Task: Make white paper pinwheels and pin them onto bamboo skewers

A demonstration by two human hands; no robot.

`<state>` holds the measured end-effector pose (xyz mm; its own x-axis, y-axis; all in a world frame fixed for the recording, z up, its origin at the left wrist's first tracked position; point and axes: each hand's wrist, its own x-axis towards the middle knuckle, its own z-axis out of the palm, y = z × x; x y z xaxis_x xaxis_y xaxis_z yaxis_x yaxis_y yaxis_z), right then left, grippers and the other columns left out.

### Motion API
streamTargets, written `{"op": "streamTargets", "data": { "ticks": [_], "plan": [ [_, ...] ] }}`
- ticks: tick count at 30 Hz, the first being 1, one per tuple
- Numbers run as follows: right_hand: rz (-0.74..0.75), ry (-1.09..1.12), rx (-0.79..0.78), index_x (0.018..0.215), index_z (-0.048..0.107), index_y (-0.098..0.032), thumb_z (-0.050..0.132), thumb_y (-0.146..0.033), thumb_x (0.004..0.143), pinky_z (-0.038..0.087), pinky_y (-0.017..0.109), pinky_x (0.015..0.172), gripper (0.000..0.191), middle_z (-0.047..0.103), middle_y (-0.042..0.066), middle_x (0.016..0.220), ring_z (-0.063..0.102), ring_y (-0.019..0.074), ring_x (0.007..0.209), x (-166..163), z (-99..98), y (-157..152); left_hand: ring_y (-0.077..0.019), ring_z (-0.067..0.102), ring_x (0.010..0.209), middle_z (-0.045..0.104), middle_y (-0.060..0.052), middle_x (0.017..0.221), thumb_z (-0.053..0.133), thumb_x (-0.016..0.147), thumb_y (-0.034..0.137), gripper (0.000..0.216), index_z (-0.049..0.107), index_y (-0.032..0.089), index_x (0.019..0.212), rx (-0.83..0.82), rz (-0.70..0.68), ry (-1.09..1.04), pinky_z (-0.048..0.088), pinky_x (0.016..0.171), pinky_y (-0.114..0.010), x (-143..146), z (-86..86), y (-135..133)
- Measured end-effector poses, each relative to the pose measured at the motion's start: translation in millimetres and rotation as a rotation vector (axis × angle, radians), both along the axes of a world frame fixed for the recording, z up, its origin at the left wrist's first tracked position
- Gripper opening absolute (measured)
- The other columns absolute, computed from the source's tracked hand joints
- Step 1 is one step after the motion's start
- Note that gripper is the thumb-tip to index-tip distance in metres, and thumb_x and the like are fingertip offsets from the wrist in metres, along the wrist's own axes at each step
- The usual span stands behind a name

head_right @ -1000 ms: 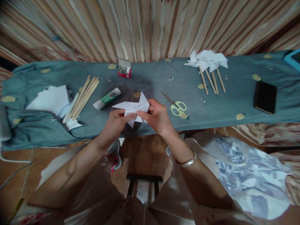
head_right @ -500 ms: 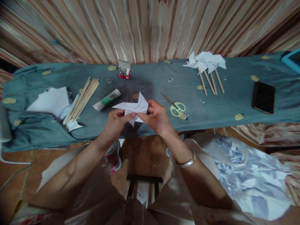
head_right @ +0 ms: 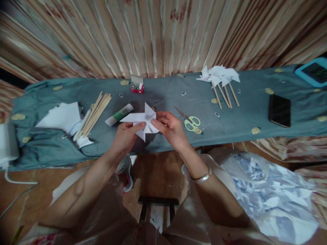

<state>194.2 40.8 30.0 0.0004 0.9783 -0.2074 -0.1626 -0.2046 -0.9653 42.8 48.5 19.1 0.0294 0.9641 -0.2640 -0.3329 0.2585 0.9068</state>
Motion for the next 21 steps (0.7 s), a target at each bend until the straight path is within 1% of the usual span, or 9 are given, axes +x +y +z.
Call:
{"op": "streamTargets", "data": {
  "ticks": [2, 5, 7, 9, 12, 16, 18, 21],
  "plan": [
    [-0.037, 0.042, -0.021, 0.094, 0.065, -0.023, 0.08, -0.048, 0.065, 0.051, 0.029, 0.069, 0.041, 0.07, 0.0, 0.078, 0.065, 0.0165, 0.073, 0.8, 0.1, 1.3, -0.0189, 0.068, 0.072, 0.075, -0.005, 0.073, 0.084, 0.052, 0.03, 0.027, 0.075, 0.014, 0.072, -0.023, 0.022, -0.05, 0.051, 0.079, -0.031, -1.3, 3.4, 3.2],
    [-0.064, 0.129, -0.05, 0.088, 0.068, -0.023, 0.08, -0.051, 0.063, 0.052, 0.028, 0.069, 0.04, 0.07, 0.0, 0.079, 0.064, 0.0151, 0.073, 2.2, -0.6, 2.2, -0.0197, 0.069, 0.072, 0.075, -0.006, 0.074, 0.086, 0.05, 0.031, 0.031, 0.074, 0.014, 0.073, -0.044, 0.034, -0.093, 0.052, 0.077, -0.032, -4.4, 9.2, 7.0],
    [-0.048, 0.179, -0.061, 0.087, 0.069, -0.023, 0.081, -0.054, 0.062, 0.053, 0.027, 0.069, 0.041, 0.07, 0.0, 0.079, 0.064, 0.0147, 0.073, 2.9, -0.2, 1.8, -0.0196, 0.069, 0.071, 0.074, -0.006, 0.072, 0.087, 0.049, 0.032, 0.033, 0.074, 0.014, 0.073, -0.044, 0.04, -0.107, 0.051, 0.075, -0.031, -6.5, 11.8, 8.5],
    [-0.011, 0.201, -0.064, 0.09, 0.07, -0.023, 0.081, -0.056, 0.061, 0.054, 0.028, 0.07, 0.045, 0.071, 0.001, 0.08, 0.065, 0.015, 0.074, 2.6, 1.0, 0.8, -0.0189, 0.068, 0.07, 0.074, -0.005, 0.07, 0.087, 0.049, 0.033, 0.033, 0.073, 0.013, 0.072, -0.033, 0.053, -0.124, 0.051, 0.074, -0.03, -8.2, 12.6, 9.2],
    [0.034, 0.188, -0.054, 0.093, 0.071, -0.022, 0.085, -0.054, 0.057, 0.055, 0.029, 0.074, 0.05, 0.074, 0.002, 0.083, 0.067, 0.0158, 0.075, -2.0, 3.2, -0.8, -0.0184, 0.068, 0.07, 0.074, -0.005, 0.07, 0.087, 0.05, 0.033, 0.033, 0.074, 0.013, 0.073, -0.01, 0.064, -0.132, 0.05, 0.074, -0.03, -9.7, 11.4, 9.1],
    [0.046, 0.177, -0.054, 0.083, 0.071, -0.022, 0.091, -0.045, 0.046, 0.055, 0.03, 0.077, 0.048, 0.075, 0.001, 0.08, 0.068, 0.0154, 0.073, -15.7, 3.8, -1.0, -0.0183, 0.068, 0.072, 0.075, -0.005, 0.074, 0.086, 0.051, 0.032, 0.032, 0.074, 0.014, 0.074, 0.029, 0.083, -0.105, 0.05, 0.075, -0.03, -11.3, 9.8, 8.7],
    [0.048, 0.168, -0.05, 0.08, 0.071, -0.021, 0.091, -0.044, 0.046, 0.054, 0.03, 0.077, 0.045, 0.075, 0.0, 0.078, 0.068, 0.0147, 0.071, -22.2, 3.5, -0.2, -0.0179, 0.068, 0.074, 0.075, -0.004, 0.076, 0.085, 0.053, 0.032, 0.03, 0.074, 0.015, 0.074, 0.039, 0.086, -0.096, 0.049, 0.075, -0.029, -12.3, 10.2, 8.9],
    [0.038, 0.12, -0.02, 0.074, 0.071, -0.02, 0.088, -0.046, 0.051, 0.053, 0.029, 0.069, 0.039, 0.074, 0.001, 0.07, 0.066, 0.0141, 0.065, -27.3, 2.3, 1.3, -0.0182, 0.067, 0.075, 0.075, -0.004, 0.077, 0.084, 0.053, 0.032, 0.029, 0.073, 0.016, 0.074, 0.038, 0.092, -0.08, 0.049, 0.073, -0.028, -14.5, 12.1, 9.6]
  ]
}}
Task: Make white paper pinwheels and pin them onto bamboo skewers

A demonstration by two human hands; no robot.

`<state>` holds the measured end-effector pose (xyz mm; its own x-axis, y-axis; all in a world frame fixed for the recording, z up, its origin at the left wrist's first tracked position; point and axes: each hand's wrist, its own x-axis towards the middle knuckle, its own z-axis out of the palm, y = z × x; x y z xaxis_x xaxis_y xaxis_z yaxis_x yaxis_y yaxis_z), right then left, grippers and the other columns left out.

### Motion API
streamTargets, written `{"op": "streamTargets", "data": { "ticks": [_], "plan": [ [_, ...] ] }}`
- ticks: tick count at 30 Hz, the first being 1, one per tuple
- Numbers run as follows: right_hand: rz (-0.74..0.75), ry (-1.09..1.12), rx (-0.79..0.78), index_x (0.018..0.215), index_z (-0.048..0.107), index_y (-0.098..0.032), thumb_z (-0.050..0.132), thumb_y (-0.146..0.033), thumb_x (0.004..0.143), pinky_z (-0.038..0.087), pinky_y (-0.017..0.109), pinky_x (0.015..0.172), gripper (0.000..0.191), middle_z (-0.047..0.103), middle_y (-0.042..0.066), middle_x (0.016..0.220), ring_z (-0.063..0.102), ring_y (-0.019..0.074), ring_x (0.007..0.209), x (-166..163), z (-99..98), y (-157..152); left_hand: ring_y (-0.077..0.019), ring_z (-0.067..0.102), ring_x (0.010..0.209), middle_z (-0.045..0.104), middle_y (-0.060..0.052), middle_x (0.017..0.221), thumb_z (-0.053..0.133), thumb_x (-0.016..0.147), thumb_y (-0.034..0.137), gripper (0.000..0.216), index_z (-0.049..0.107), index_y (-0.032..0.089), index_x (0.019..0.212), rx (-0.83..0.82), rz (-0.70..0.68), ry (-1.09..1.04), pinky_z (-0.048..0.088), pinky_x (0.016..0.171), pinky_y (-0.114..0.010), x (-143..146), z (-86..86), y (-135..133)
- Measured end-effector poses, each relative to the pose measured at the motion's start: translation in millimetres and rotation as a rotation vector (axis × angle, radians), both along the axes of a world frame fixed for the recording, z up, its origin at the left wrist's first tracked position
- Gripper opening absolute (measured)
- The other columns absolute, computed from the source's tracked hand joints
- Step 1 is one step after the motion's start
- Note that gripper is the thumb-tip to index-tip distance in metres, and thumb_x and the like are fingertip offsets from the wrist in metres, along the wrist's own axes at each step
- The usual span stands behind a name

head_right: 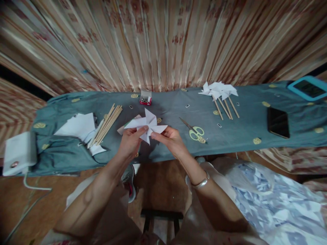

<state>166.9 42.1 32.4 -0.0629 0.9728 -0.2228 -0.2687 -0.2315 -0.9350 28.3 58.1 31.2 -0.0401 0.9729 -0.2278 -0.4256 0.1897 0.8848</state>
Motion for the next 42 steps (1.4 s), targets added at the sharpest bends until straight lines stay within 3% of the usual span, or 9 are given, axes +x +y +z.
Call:
{"op": "streamTargets", "data": {
  "ticks": [8, 18, 22, 27, 31, 36, 42],
  "plan": [
    [0.002, -0.019, 0.027, 0.07, 0.073, -0.019, 0.086, -0.047, 0.058, 0.048, 0.026, 0.061, 0.033, 0.073, 0.002, 0.063, 0.062, 0.0118, 0.058, -3.8, -1.6, 1.6, -0.0179, 0.066, 0.072, 0.074, -0.004, 0.074, 0.085, 0.052, 0.032, 0.033, 0.073, 0.014, 0.075, -0.038, -0.001, -0.059, 0.05, 0.076, -0.03, -6.6, 6.2, 0.2],
    [-0.011, -0.027, 0.018, 0.067, 0.071, -0.02, 0.083, -0.062, 0.054, 0.05, 0.027, 0.061, 0.046, 0.073, 0.003, 0.063, 0.063, 0.0141, 0.057, -11.2, 3.1, 6.1, -0.0221, 0.069, 0.082, 0.076, -0.007, 0.082, 0.084, 0.052, 0.036, 0.032, 0.072, 0.015, 0.073, -0.048, 0.031, -0.037, 0.05, 0.077, -0.032, -15.7, 5.0, 3.6],
    [-0.055, -0.006, 0.067, 0.069, 0.071, -0.022, 0.076, -0.065, 0.063, 0.051, 0.028, 0.061, 0.044, 0.073, 0.003, 0.065, 0.064, 0.0155, 0.06, -10.2, 1.7, 14.0, -0.0227, 0.07, 0.085, 0.076, -0.007, 0.084, 0.085, 0.049, 0.035, 0.033, 0.072, 0.015, 0.073, -0.053, 0.067, -0.059, 0.05, 0.08, -0.032, -22.7, 4.2, 6.4],
    [-0.168, 0.043, 0.069, 0.069, 0.071, -0.021, 0.076, -0.065, 0.061, 0.049, 0.027, 0.056, 0.045, 0.07, 0.001, 0.062, 0.061, 0.0146, 0.056, -13.9, 0.0, 29.1, -0.0196, 0.069, 0.074, 0.075, -0.004, 0.076, 0.084, 0.05, 0.032, 0.029, 0.072, 0.017, 0.072, -0.045, 0.076, -0.08, 0.05, 0.075, -0.032, -24.0, 4.1, 4.8],
    [-0.198, 0.035, 0.06, 0.07, 0.07, -0.02, 0.066, -0.071, 0.068, 0.047, 0.028, 0.055, 0.051, 0.069, 0.003, 0.061, 0.062, 0.0164, 0.056, -17.2, -1.5, 42.4, -0.0175, 0.068, 0.071, 0.075, -0.003, 0.076, 0.083, 0.053, 0.029, 0.023, 0.072, 0.019, 0.07, -0.048, 0.061, -0.1, 0.05, 0.075, -0.03, -24.7, 3.6, 4.0],
    [-0.295, -0.083, 0.134, 0.071, 0.069, -0.019, 0.079, -0.053, 0.06, 0.047, 0.026, 0.058, 0.037, 0.07, 0.001, 0.065, 0.059, 0.0131, 0.056, -23.0, -15.5, 60.8, -0.0186, 0.069, 0.073, 0.075, -0.003, 0.076, 0.085, 0.051, 0.028, 0.027, 0.073, 0.017, 0.072, -0.071, 0.093, -0.145, 0.051, 0.079, -0.032, -29.2, 2.6, 5.6],
    [-0.261, -0.452, 0.328, 0.078, 0.068, -0.02, 0.067, -0.04, 0.076, 0.05, 0.033, 0.071, 0.02, 0.07, 0.002, 0.071, 0.062, 0.0178, 0.066, -30.8, -23.6, 102.6, -0.019, 0.07, 0.075, 0.076, -0.004, 0.079, 0.087, 0.052, 0.028, 0.031, 0.075, 0.016, 0.078, -0.059, 0.087, -0.191, 0.051, 0.081, -0.032, -32.0, 5.5, 1.9]
  ]
}}
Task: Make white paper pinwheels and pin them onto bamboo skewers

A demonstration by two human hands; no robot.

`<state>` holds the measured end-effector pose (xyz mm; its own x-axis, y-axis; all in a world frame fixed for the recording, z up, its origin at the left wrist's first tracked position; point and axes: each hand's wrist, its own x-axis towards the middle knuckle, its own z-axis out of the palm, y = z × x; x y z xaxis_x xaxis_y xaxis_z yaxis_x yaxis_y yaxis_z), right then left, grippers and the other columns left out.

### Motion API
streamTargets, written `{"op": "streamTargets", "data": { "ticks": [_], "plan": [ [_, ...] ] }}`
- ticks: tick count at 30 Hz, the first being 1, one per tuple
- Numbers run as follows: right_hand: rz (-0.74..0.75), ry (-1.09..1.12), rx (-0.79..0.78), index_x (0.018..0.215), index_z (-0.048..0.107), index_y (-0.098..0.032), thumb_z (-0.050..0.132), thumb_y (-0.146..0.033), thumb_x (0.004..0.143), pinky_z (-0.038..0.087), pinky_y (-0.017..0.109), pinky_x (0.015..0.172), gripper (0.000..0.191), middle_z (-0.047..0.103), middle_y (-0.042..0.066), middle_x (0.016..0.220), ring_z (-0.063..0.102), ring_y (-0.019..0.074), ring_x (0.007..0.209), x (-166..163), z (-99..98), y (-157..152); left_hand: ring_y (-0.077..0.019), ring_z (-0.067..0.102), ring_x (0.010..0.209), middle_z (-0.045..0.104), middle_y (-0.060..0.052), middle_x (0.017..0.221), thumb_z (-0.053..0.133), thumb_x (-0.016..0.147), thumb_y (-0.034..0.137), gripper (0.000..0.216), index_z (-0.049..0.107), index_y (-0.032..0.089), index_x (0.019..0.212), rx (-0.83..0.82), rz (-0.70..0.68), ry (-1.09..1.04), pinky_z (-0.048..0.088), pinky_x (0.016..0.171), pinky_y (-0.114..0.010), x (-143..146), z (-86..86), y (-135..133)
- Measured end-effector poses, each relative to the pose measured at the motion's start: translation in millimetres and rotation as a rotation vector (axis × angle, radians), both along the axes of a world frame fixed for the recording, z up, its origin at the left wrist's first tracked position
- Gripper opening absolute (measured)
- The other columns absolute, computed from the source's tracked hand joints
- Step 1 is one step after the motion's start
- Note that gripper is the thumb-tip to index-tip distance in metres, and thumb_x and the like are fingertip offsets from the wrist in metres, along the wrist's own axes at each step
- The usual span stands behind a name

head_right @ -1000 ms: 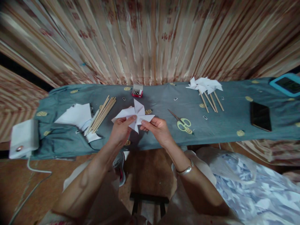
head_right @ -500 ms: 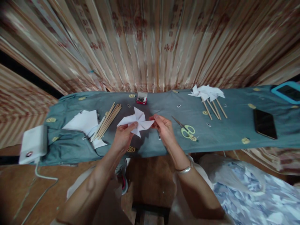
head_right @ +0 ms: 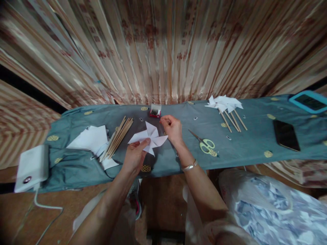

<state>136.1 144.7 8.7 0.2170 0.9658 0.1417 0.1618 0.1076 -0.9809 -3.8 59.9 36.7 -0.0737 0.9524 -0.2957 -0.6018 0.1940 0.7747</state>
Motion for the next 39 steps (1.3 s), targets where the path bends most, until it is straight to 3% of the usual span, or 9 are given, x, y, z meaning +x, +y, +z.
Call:
{"op": "streamTargets", "data": {
  "ticks": [2, 5, 7, 11, 21, 35, 39],
  "plan": [
    [-0.007, -0.367, 0.073, 0.084, 0.07, -0.019, 0.059, -0.031, 0.083, 0.05, 0.039, 0.081, 0.016, 0.072, 0.005, 0.081, 0.064, 0.0214, 0.077, -2.5, 5.6, 20.9, -0.018, 0.069, 0.073, 0.077, -0.005, 0.079, 0.087, 0.051, 0.028, 0.032, 0.076, 0.015, 0.079, -0.002, 0.0, -0.016, 0.051, 0.079, -0.03, -1.9, 0.3, -1.2],
    [0.075, -0.813, 0.22, 0.086, 0.071, -0.017, 0.051, -0.017, 0.087, 0.04, 0.045, 0.103, 0.02, 0.067, 0.012, 0.115, 0.056, 0.0269, 0.112, -7.8, 14.6, 52.4, -0.017, 0.068, 0.067, 0.076, -0.005, 0.074, 0.087, 0.05, 0.029, 0.031, 0.076, 0.014, 0.075, -0.025, -0.008, 0.002, 0.05, 0.073, -0.028, -6.0, -0.7, -2.2],
    [0.136, -1.002, 0.232, 0.087, 0.073, -0.014, 0.05, -0.013, 0.087, 0.034, 0.048, 0.11, 0.023, 0.058, 0.016, 0.132, 0.047, 0.0295, 0.126, -11.6, 17.0, 69.7, -0.0164, 0.066, 0.063, 0.074, -0.004, 0.068, 0.087, 0.05, 0.031, 0.03, 0.076, 0.013, 0.071, -0.045, -0.024, 0.022, 0.049, 0.068, -0.027, -8.9, -1.6, -2.6],
    [0.289, -1.213, 0.177, 0.088, 0.075, -0.012, 0.054, -0.011, 0.083, 0.031, 0.052, 0.112, 0.022, 0.051, 0.018, 0.139, 0.033, 0.0341, 0.138, -15.6, 14.2, 91.6, -0.0143, 0.061, 0.055, 0.07, -0.003, 0.06, 0.086, 0.05, 0.032, 0.029, 0.075, 0.012, 0.067, -0.081, -0.039, 0.036, 0.047, 0.062, -0.025, -13.8, -1.3, -3.8],
    [0.399, -1.3, 0.152, 0.087, 0.076, -0.012, 0.061, -0.011, 0.076, 0.038, 0.053, 0.107, 0.019, 0.057, 0.018, 0.13, 0.04, 0.0356, 0.134, -18.8, 7.3, 110.4, -0.0165, 0.065, 0.061, 0.074, -0.006, 0.068, 0.086, 0.051, 0.032, 0.032, 0.077, 0.011, 0.073, -0.099, -0.048, -0.007, 0.051, 0.068, -0.028, -17.5, -0.4, -5.2],
    [0.327, -1.237, 0.211, 0.078, 0.074, -0.013, 0.049, -0.011, 0.081, 0.035, 0.045, 0.113, 0.025, 0.069, 0.017, 0.105, 0.052, 0.0283, 0.124, -12.6, -9.9, 119.6, -0.0148, 0.063, 0.061, 0.072, -0.005, 0.066, 0.086, 0.051, 0.032, 0.031, 0.077, 0.012, 0.073, -0.092, -0.023, -0.013, 0.049, 0.067, -0.026, -24.1, -0.5, -0.7],
    [0.318, -1.235, 0.2, 0.08, 0.074, -0.013, 0.05, -0.013, 0.083, 0.039, 0.044, 0.11, 0.024, 0.067, 0.017, 0.11, 0.053, 0.028, 0.123, -9.0, -8.6, 119.1, -0.0158, 0.064, 0.064, 0.072, -0.004, 0.067, 0.086, 0.052, 0.032, 0.03, 0.077, 0.012, 0.072, -0.076, -0.01, -0.017, 0.049, 0.068, -0.026, -25.7, -1.1, 0.1]
  ]
}}
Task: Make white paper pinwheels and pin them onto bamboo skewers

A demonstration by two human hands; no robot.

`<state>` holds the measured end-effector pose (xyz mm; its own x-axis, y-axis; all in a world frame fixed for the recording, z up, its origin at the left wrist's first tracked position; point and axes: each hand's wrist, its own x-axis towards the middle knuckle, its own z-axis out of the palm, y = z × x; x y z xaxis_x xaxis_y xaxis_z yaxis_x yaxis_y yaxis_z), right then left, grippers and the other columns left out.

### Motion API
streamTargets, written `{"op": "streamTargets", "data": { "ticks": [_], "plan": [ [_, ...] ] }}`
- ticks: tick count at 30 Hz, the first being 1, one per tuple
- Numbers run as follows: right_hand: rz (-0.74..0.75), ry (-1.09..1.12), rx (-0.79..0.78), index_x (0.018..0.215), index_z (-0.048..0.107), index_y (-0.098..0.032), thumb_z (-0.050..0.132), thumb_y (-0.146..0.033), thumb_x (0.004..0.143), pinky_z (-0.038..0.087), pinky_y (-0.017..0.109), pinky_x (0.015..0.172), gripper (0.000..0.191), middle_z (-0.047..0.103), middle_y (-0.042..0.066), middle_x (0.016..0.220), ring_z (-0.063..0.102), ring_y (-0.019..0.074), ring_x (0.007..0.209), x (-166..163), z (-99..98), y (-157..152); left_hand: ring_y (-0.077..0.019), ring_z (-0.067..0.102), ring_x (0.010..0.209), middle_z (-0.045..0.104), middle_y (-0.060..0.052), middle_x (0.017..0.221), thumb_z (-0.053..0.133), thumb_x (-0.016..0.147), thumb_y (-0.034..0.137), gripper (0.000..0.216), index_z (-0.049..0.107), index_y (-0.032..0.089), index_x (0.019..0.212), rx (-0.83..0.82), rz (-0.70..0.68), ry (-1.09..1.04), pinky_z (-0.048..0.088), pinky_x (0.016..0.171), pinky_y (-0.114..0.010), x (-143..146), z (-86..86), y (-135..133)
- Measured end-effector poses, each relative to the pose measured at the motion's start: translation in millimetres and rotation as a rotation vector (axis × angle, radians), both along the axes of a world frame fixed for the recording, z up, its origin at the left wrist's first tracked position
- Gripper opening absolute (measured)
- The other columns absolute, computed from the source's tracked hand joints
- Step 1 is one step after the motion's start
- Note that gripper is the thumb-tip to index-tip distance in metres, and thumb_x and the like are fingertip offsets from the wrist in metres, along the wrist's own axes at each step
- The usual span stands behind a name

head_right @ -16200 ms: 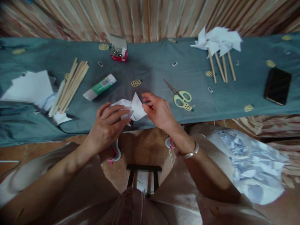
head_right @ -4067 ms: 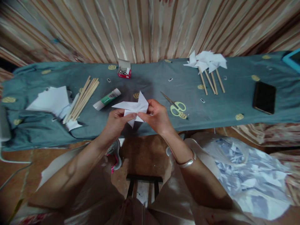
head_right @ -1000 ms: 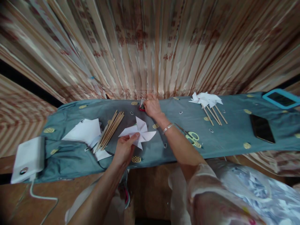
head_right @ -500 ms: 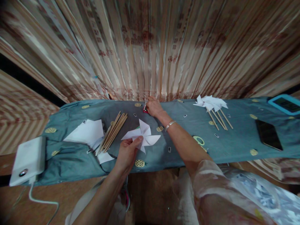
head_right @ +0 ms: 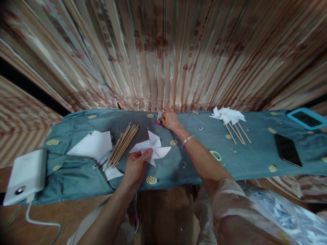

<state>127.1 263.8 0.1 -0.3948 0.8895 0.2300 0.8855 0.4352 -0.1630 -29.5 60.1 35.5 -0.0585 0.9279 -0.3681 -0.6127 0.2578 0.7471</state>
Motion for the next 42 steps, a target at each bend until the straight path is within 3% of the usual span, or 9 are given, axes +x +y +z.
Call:
{"op": "streamTargets", "data": {
  "ticks": [6, 12, 20, 26, 35, 39, 42],
  "plan": [
    [0.024, -0.034, -0.044, 0.08, 0.074, -0.015, 0.063, -0.018, 0.078, 0.04, 0.042, 0.106, 0.013, 0.064, 0.014, 0.113, 0.052, 0.0276, 0.119, 0.2, 6.5, -1.3, -0.0158, 0.064, 0.062, 0.072, -0.004, 0.066, 0.087, 0.051, 0.033, 0.031, 0.077, 0.013, 0.072, -0.003, 0.005, -0.014, 0.049, 0.065, -0.026, -1.7, 0.3, 0.4],
    [0.044, -0.057, -0.081, 0.077, 0.074, -0.014, 0.054, -0.01, 0.079, 0.038, 0.041, 0.107, 0.02, 0.067, 0.015, 0.099, 0.054, 0.0263, 0.111, -7.1, 9.9, -4.7, -0.0157, 0.063, 0.058, 0.072, -0.005, 0.065, 0.087, 0.052, 0.034, 0.031, 0.076, 0.013, 0.071, 0.002, 0.016, -0.004, 0.049, 0.062, -0.027, -4.6, 3.6, 1.5],
    [0.021, 0.03, -0.096, 0.081, 0.071, -0.013, 0.049, -0.009, 0.08, 0.037, 0.045, 0.108, 0.023, 0.064, 0.017, 0.115, 0.05, 0.0279, 0.121, -6.7, 7.0, -9.4, -0.0166, 0.064, 0.059, 0.073, -0.005, 0.066, 0.087, 0.052, 0.035, 0.033, 0.076, 0.012, 0.072, 0.001, 0.01, -0.02, 0.05, 0.064, -0.027, -7.0, 2.5, 2.0],
    [0.005, 0.174, -0.117, 0.076, 0.069, -0.012, 0.053, -0.008, 0.077, 0.033, 0.041, 0.113, 0.016, 0.06, 0.02, 0.127, 0.044, 0.0276, 0.134, 1.3, 7.7, -8.8, -0.0176, 0.065, 0.059, 0.073, -0.006, 0.068, 0.088, 0.051, 0.037, 0.037, 0.076, 0.012, 0.074, 0.003, 0.013, -0.027, 0.051, 0.064, -0.028, -8.6, 2.5, 2.2],
    [-0.144, 0.535, -0.2, 0.07, 0.067, -0.02, 0.062, -0.02, 0.075, 0.043, 0.046, 0.103, 0.008, 0.073, 0.008, 0.105, 0.055, 0.0265, 0.126, 6.6, 4.4, -5.8, -0.0191, 0.068, 0.065, 0.075, -0.007, 0.071, 0.089, 0.049, 0.036, 0.037, 0.075, 0.013, 0.073, 0.024, 0.065, -0.019, 0.052, 0.067, -0.029, -14.6, 7.0, 6.3],
    [-0.182, 0.658, -0.207, 0.073, 0.069, -0.02, 0.061, -0.026, 0.076, 0.041, 0.048, 0.104, 0.011, 0.073, 0.009, 0.108, 0.057, 0.0273, 0.125, 15.0, 10.2, -27.6, -0.0202, 0.07, 0.072, 0.075, -0.007, 0.074, 0.089, 0.049, 0.034, 0.033, 0.074, 0.014, 0.07, 0.05, 0.108, 0.006, 0.052, 0.07, -0.029, -19.5, 7.8, 10.1],
    [-0.183, 0.693, -0.226, 0.072, 0.069, -0.021, 0.06, -0.028, 0.077, 0.04, 0.049, 0.106, 0.012, 0.071, 0.01, 0.115, 0.055, 0.0272, 0.127, 29.1, 12.9, -67.1, -0.0204, 0.071, 0.072, 0.075, -0.006, 0.071, 0.089, 0.049, 0.033, 0.033, 0.074, 0.015, 0.071, 0.042, 0.128, -0.016, 0.053, 0.072, -0.03, -20.8, 11.4, 12.6]
  ]
}}
